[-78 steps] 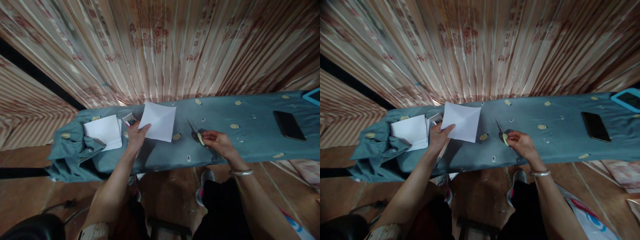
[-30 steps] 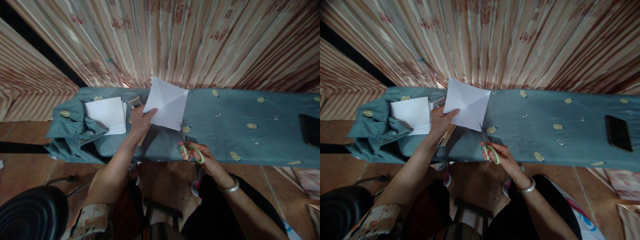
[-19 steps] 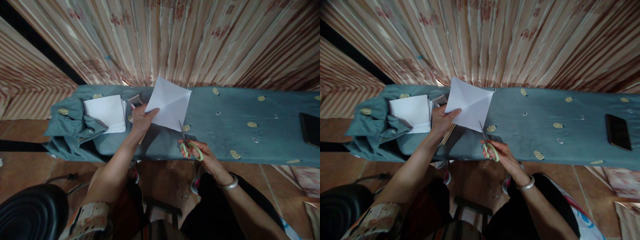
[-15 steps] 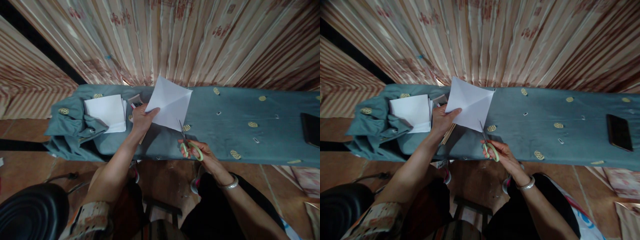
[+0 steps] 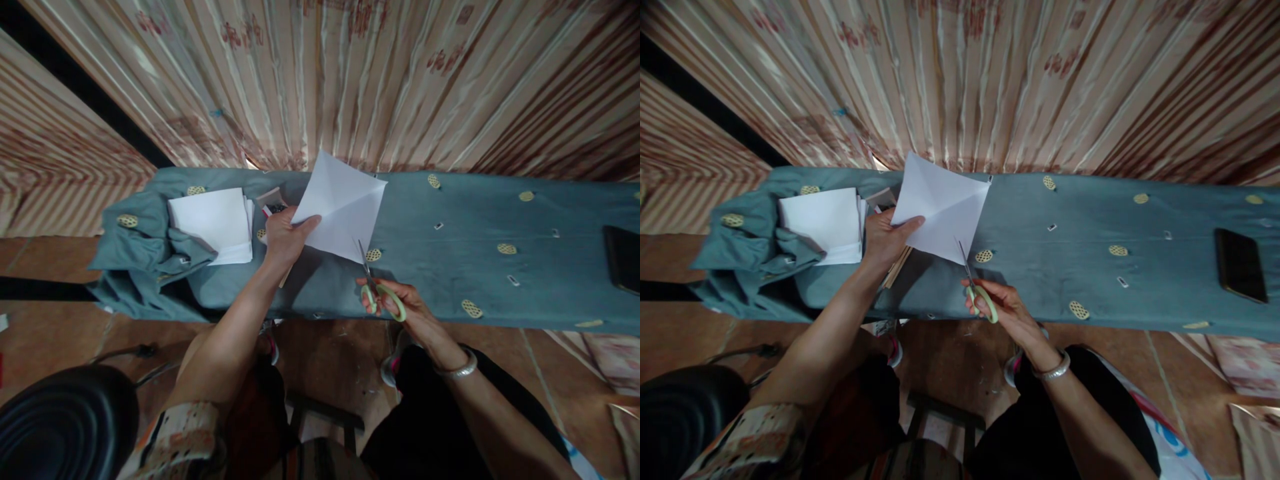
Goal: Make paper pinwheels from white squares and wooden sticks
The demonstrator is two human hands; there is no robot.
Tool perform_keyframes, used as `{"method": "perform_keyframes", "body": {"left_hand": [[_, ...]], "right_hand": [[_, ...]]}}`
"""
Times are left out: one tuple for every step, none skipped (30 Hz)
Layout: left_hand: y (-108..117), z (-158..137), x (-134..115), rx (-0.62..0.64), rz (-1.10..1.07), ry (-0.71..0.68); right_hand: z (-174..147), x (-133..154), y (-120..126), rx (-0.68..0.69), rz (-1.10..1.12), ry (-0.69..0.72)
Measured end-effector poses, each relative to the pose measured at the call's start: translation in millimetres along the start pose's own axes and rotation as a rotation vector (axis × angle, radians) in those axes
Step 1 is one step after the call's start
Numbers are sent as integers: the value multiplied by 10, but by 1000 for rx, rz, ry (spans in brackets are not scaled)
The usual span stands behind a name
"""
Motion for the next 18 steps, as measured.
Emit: {"method": "perform_keyframes", "body": {"left_hand": [[-5, -6, -7, 5, 3, -1], [-10, -10, -15, 12, 6, -5], [-15, -14, -25, 17, 10, -9], [-15, -16, -33, 14, 11, -10], [-14, -17, -39, 12, 13, -9], [-14, -17, -42, 12, 15, -6], [-13, -15, -44, 15, 17, -4], [-11, -12, -43, 16, 18, -4], [-8, -8, -41, 18, 20, -6], [-4, -3, -36, 20, 23, -8], [-1, 1, -29, 20, 26, -10], [4, 5, -23, 18, 29, -13], [7, 7, -17, 16, 31, -15], [8, 8, -11, 16, 31, -15], [8, 8, -6, 16, 29, -14], [8, 7, -3, 16, 27, -13], [8, 6, -2, 14, 25, -12], [9, 5, 0, 13, 21, -10]], "right_hand": [[2, 2, -1, 1, -3, 2], [3, 5, 0, 0, -6, 5], [3, 8, 0, -2, -10, 8], [2, 12, -1, -2, -13, 9], [0, 15, -3, -2, -13, 10], [-2, 18, -4, -3, -12, 7], [-4, 21, -6, -3, -10, 4], [-6, 25, -8, -4, -9, 1], [-8, 30, -9, -3, -10, 0], [-9, 37, -10, -3, -13, 0], [-10, 42, -10, -1, -18, 0], [-9, 46, -10, 3, -21, -1], [-8, 47, -9, 4, -22, -4], [-6, 45, -6, 5, -21, -8], [-4, 40, -1, 3, -19, -10], [-2, 35, 4, -1, -20, -8], [0, 27, 11, -8, -26, -6], [2, 17, 18, -16, -37, -3]]}}
Point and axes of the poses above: each hand's wrist, its own z-axis towards the middle knuckle, its own y-axis out of the back of the hand, x = y × z, the point moved 5 cm from there along z, towards the middle knuckle, and after that the axes turned 4 degrees about -y, right-handed, at the moved point
